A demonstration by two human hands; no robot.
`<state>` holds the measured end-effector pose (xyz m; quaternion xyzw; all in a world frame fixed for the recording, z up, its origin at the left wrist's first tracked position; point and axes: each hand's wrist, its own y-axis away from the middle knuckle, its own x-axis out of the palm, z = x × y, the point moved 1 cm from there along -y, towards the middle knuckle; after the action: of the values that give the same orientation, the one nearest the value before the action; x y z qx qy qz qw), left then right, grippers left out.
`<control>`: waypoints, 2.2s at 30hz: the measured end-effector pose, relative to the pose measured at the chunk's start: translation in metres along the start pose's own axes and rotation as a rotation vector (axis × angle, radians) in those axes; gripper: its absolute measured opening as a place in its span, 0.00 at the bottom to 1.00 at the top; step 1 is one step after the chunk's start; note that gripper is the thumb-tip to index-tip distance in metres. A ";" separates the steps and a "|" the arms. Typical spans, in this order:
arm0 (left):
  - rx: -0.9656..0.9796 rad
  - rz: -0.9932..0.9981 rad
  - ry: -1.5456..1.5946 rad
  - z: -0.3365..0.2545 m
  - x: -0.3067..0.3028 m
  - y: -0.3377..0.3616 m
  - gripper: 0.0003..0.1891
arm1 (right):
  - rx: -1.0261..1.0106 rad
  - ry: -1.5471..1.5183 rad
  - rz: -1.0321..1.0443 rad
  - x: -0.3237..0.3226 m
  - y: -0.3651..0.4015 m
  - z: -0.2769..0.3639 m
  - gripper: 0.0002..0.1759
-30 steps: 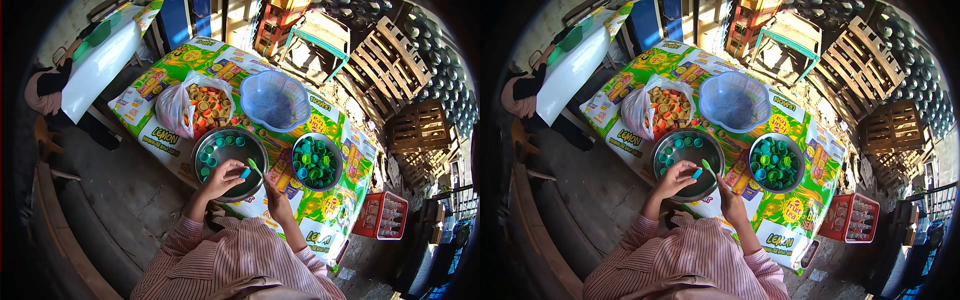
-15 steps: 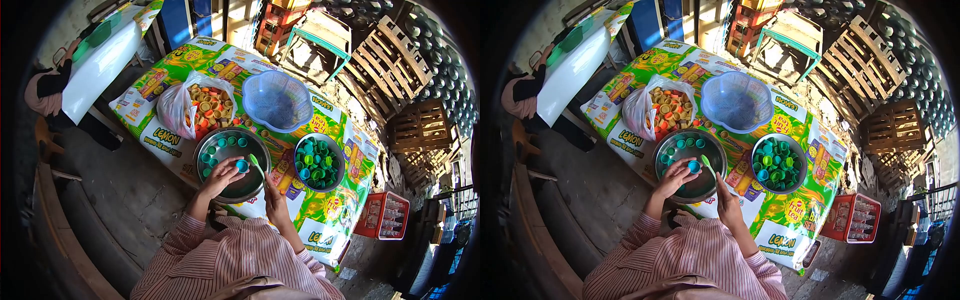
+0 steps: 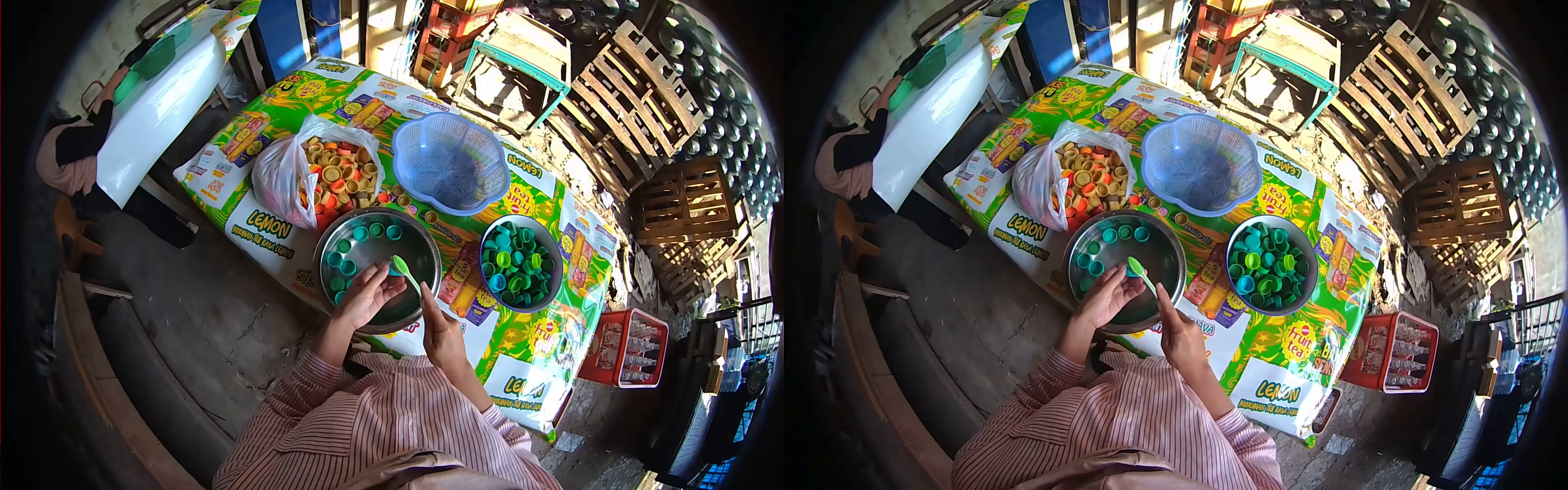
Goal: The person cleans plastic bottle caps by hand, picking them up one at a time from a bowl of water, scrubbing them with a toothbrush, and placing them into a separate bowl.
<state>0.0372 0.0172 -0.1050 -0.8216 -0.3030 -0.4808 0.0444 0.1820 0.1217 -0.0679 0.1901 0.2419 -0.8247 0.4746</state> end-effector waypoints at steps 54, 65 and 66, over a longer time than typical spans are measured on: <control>0.071 -0.040 -0.381 -0.021 0.012 -0.006 0.10 | 0.122 -0.206 0.201 -0.017 0.002 0.007 0.29; -0.324 0.053 -0.322 -0.033 -0.004 -0.001 0.21 | -0.215 0.661 0.165 -0.048 -0.015 0.025 0.37; -0.323 0.049 -0.322 -0.033 -0.004 0.000 0.21 | -0.209 0.573 0.165 -0.048 -0.013 0.025 0.37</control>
<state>0.0108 0.0030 -0.0903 -0.8913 -0.2052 -0.3845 -0.1252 0.1912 0.1465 -0.0183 0.3837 0.4328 -0.6672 0.4693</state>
